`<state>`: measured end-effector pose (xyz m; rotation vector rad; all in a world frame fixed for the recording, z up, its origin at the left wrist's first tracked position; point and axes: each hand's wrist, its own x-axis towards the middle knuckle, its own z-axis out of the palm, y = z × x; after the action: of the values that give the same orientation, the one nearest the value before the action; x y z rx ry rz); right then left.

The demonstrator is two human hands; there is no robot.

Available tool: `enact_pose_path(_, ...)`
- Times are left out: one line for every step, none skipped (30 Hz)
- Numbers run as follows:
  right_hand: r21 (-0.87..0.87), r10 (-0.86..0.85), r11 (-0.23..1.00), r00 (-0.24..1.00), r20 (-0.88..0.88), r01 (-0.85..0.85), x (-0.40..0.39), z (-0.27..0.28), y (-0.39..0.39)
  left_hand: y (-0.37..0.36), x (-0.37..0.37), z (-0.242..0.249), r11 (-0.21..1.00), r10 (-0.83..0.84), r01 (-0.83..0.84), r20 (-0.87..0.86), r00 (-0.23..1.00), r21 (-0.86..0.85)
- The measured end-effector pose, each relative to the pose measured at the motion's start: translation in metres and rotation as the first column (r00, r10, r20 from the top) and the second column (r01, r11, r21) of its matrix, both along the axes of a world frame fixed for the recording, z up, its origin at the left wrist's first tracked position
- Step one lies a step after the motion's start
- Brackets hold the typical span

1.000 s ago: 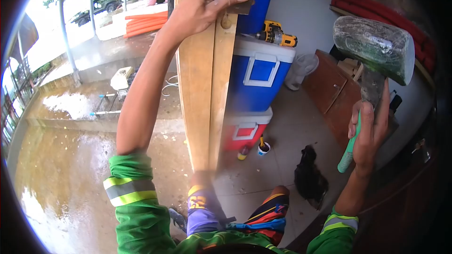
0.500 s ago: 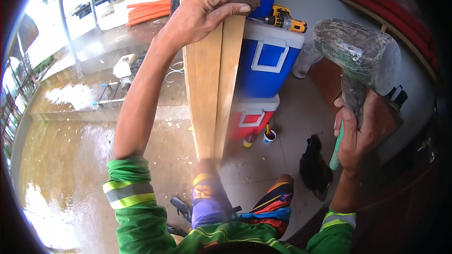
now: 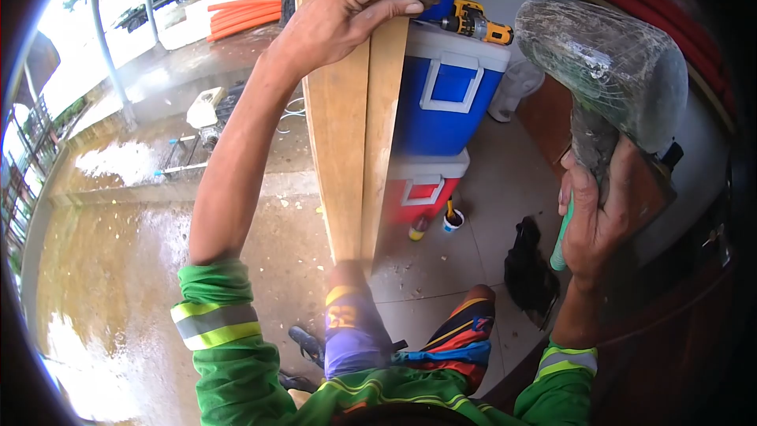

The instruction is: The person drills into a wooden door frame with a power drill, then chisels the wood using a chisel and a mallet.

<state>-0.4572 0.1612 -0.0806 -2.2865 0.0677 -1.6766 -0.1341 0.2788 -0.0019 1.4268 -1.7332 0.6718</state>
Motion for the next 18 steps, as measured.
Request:
enact_pose_path(-0.001,0.0,1.0,1.0,0.015,0.0,0.001,-0.001,-0.001,0.0,0.0,0.0,1.0,0.0,0.0,-0.006,1.0,-0.001)
enact_pose_path(-0.012,0.007,1.0,0.999,0.034,-0.006,0.003,-0.003,-0.004,-0.001,0.0,-0.001,1.0,-0.005,0.005,-0.008,1.0,-0.006)
enact_pose_path(-0.02,0.009,1.0,0.999,0.035,-0.008,0.004,-0.003,-0.005,-0.001,0.001,-0.001,1.0,-0.009,0.009,-0.012,1.0,-0.012)
enact_pose_path(-0.028,0.011,1.0,0.999,0.036,-0.01,0.005,-0.003,-0.005,-0.001,0.002,-0.001,1.0,-0.013,0.013,-0.003,1.0,-0.015)
enact_pose_path(-0.032,0.008,0.999,1.0,0.02,-0.007,0.005,-0.002,-0.005,-0.002,0.003,-0.001,1.0,-0.016,0.017,0.007,1.0,-0.017)
enact_pose_path(-0.076,-0.018,0.997,1.0,0.007,0.019,0.004,0.0,-0.004,-0.002,0.003,-0.001,1.0,-0.016,0.017,0.021,1.0,-0.02)
enact_pose_path(-0.12,-0.044,0.992,0.999,-0.003,0.044,0.004,0.002,-0.003,-0.001,0.002,-0.001,1.0,-0.016,0.017,0.035,0.999,-0.023)
enact_pose_path(-0.204,-0.095,0.975,0.995,-0.007,0.091,0.004,0.006,-0.003,-0.001,0.0,-0.002,1.0,-0.013,0.015,0.054,0.998,-0.026)
enact_pose_path(-0.271,-0.135,0.954,0.991,-0.008,0.128,0.005,0.007,-0.005,-0.001,-0.001,-0.002,1.0,-0.011,0.013,0.072,0.997,-0.028)
enact_pose_path(-0.336,-0.174,0.928,0.985,-0.003,0.163,0.005,0.008,-0.008,-0.001,-0.001,-0.003,0.999,-0.004,0.007,0.086,0.996,-0.034)
enact_pose_path(-0.385,-0.202,0.904,0.979,0.002,0.187,0.004,0.008,-0.014,-0.001,0.0,-0.003,0.999,0.002,0.002,0.101,0.995,-0.039)
enact_pose_path(-0.388,-0.194,0.903,0.981,0.008,0.182,0.004,0.007,-0.015,-0.001,0.0,-0.003,0.999,0.009,-0.004,0.115,0.993,-0.045)
enact_pose_path(-0.392,-0.186,0.903,0.982,0.014,0.177,0.004,0.007,-0.016,-0.001,0.0,-0.002,0.999,0.013,-0.006,0.139,0.99,-0.051)
enact_pose_path(-0.352,-0.143,0.925,0.99,0.021,0.141,0.005,0.007,-0.013,0.001,-0.001,-0.001,0.998,0.017,-0.008,0.161,0.987,-0.058)
enact_pose_path(-0.315,-0.097,0.944,0.995,0.028,0.101,0.006,0.008,-0.009,0.002,-0.001,-0.001,0.998,0.024,-0.012,0.18,0.983,-0.068)
enact_pose_path(-0.279,-0.05,0.958,0.998,0.038,0.058,0.008,0.01,-0.004,0.003,-0.001,-0.002,0.998,0.022,-0.009,0.19,0.982,-0.069)
enact_pose_path(-0.247,-0.001,0.969,0.999,0.05,0.014,0.011,0.012,0.001,0.003,-0.001,-0.002,0.997,0.023,-0.008,0.2,0.979,-0.074)
enact_pose_path(-0.211,0.045,0.977,0.996,0.076,-0.028,0.015,0.013,0.006,0.003,-0.001,-0.001,0.996,0.027,-0.009,0.212,0.977,-0.084)
